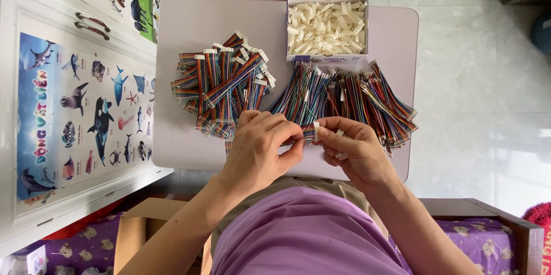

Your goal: Assembling electrical wire harnesses by attaching connectors to bundles of wires.

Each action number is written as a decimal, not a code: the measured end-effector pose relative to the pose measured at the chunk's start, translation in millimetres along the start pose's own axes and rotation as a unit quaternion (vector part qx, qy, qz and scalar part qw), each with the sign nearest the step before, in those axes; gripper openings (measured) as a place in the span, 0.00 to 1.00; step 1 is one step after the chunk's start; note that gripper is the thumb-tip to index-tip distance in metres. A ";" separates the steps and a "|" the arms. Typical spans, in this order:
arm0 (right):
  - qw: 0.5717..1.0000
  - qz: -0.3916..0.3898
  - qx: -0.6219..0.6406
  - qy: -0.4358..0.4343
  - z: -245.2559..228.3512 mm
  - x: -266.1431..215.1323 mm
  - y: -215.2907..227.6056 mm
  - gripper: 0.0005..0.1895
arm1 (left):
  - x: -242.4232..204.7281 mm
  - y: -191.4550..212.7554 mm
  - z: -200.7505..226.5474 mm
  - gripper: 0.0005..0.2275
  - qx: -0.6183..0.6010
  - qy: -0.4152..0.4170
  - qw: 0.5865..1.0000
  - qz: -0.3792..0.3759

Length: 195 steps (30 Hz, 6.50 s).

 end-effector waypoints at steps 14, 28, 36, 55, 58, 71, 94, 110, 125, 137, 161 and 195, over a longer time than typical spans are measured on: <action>1.000 0.006 -0.009 -0.006 1.6 0.4 2.4 0.10 | -2.2 -2.2 -4.4 0.05 -0.010 0.012 1.000 -0.007; 0.999 0.014 -0.049 0.007 4.3 1.3 1.7 0.11 | -8.3 -17.7 -10.8 0.05 0.000 0.002 0.999 -0.044; 0.999 0.014 -0.036 -0.009 13.7 5.7 4.1 0.12 | -16.1 -22.8 -9.7 0.05 0.027 -0.012 0.999 -0.016; 0.989 0.078 -0.129 -0.006 -9.6 18.9 69.6 0.18 | -29.9 47.0 -228.9 0.27 0.139 0.296 0.943 0.057; 0.992 -0.044 -0.075 -0.093 14.8 31.6 22.3 0.20 | -28.9 64.8 -280.3 0.45 0.151 0.353 0.922 0.039; 0.967 -0.107 0.028 -0.230 120.1 139.4 -91.5 0.13 | -18.9 37.5 -273.9 0.67 0.276 0.350 0.843 -0.302; 0.950 -0.135 0.057 -0.275 144.6 116.2 -96.3 0.09 | -59.1 -16.8 -229.2 0.42 -0.077 0.440 0.894 -0.036; 0.901 -0.333 -0.105 -0.258 87.6 50.6 -201.4 0.41 | -169.9 66.6 -197.0 0.24 -0.411 0.446 0.765 0.214; 0.960 -0.212 -0.057 -0.175 52.3 74.1 -80.4 0.27 | -571.7 87.6 -189.1 0.32 0.028 0.774 0.628 0.077; 0.988 -0.118 -0.040 -0.095 -0.1 56.6 37.2 0.22 | -618.7 -21.6 -226.2 0.41 0.156 0.761 0.595 -0.205; 0.790 0.193 -0.549 -0.191 -34.0 46.0 230.1 0.24 | -111.9 -3.3 -133.8 0.11 0.126 0.114 0.972 0.164; 0.632 0.199 -0.667 0.339 -36.0 -52.9 19.6 0.10 | -12.6 -129.0 -64.9 0.28 -0.514 0.350 0.755 -0.209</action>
Point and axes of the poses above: each hand's wrist, its own x-axis towards the middle knuckle, its own y-axis out of the back of the hand, z = x × y, the point moved 6 cm from there along x, towards the middle knuckle, and after that the axes turned 6 degrees about -x, right-handed, at the moved point
